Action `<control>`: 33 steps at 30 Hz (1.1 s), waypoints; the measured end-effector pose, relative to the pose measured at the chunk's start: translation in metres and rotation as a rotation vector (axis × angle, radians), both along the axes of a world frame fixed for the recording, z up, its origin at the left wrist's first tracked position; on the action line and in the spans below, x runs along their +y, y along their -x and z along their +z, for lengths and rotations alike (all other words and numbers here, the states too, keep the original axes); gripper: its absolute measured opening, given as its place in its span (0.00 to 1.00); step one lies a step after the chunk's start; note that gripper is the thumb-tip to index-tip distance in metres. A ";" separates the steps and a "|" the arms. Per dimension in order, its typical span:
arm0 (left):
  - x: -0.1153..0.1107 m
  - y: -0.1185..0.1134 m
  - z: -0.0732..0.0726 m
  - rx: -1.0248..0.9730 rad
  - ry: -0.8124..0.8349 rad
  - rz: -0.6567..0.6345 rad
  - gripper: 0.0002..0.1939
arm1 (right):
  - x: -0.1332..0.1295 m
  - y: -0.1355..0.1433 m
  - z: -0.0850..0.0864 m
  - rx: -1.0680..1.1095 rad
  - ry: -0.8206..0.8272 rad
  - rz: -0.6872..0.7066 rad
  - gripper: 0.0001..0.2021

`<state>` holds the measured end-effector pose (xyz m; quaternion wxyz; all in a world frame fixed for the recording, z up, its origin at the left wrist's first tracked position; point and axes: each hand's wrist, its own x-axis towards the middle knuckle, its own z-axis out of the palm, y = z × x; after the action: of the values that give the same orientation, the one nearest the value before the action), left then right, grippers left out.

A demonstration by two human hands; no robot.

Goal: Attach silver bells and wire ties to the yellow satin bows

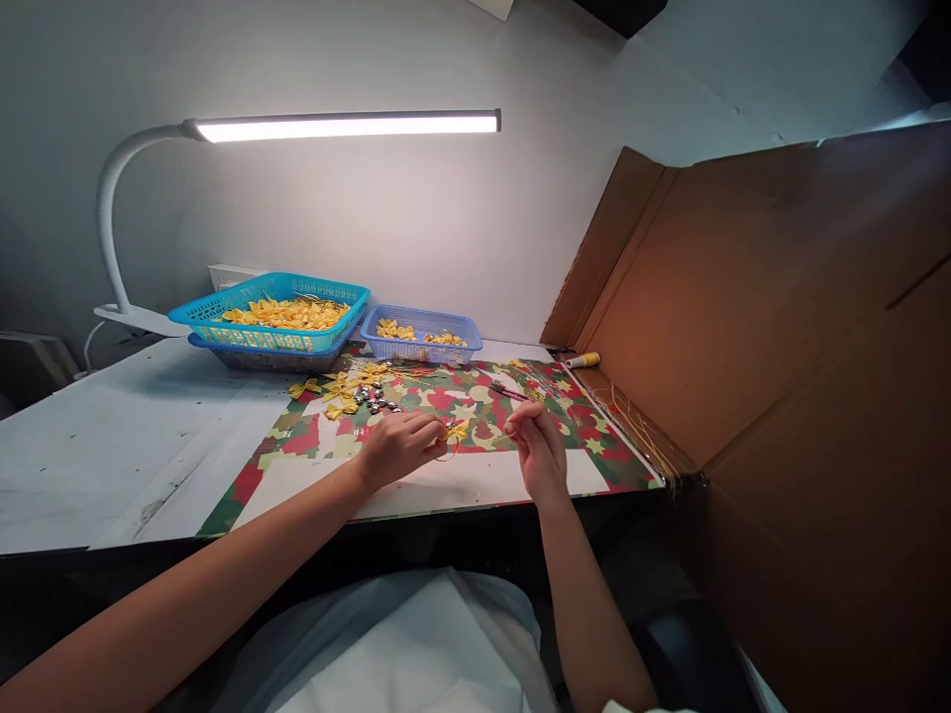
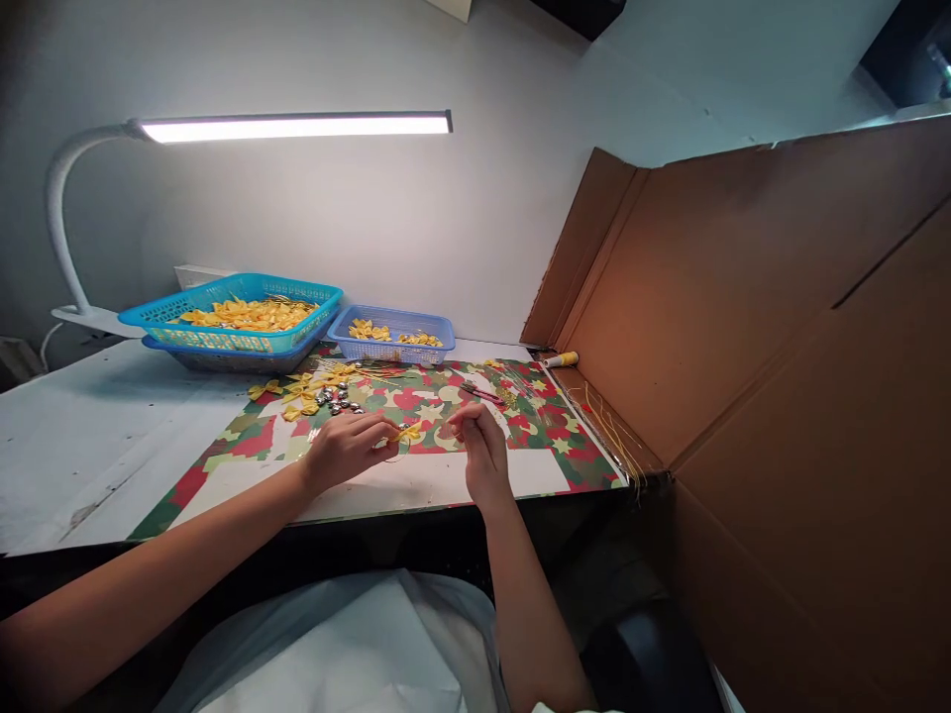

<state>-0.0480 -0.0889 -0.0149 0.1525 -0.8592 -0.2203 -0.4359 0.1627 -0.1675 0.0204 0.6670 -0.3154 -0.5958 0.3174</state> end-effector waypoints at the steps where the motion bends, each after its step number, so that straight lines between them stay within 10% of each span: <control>1: 0.000 0.000 -0.001 -0.005 0.018 0.020 0.10 | -0.007 -0.001 0.003 0.010 -0.030 -0.004 0.12; 21: 0.002 -0.004 -0.002 -0.175 0.320 0.107 0.07 | -0.040 0.001 -0.019 -0.065 -0.125 -0.147 0.14; 33: -0.010 -0.011 0.008 -0.258 0.749 -0.088 0.06 | 0.011 0.016 -0.021 -0.279 0.109 -0.170 0.08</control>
<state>-0.0373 -0.0992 -0.0071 -0.2193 -0.8023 -0.3442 -0.4357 0.1466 -0.1563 -0.0010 0.5841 -0.4414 -0.6358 0.2445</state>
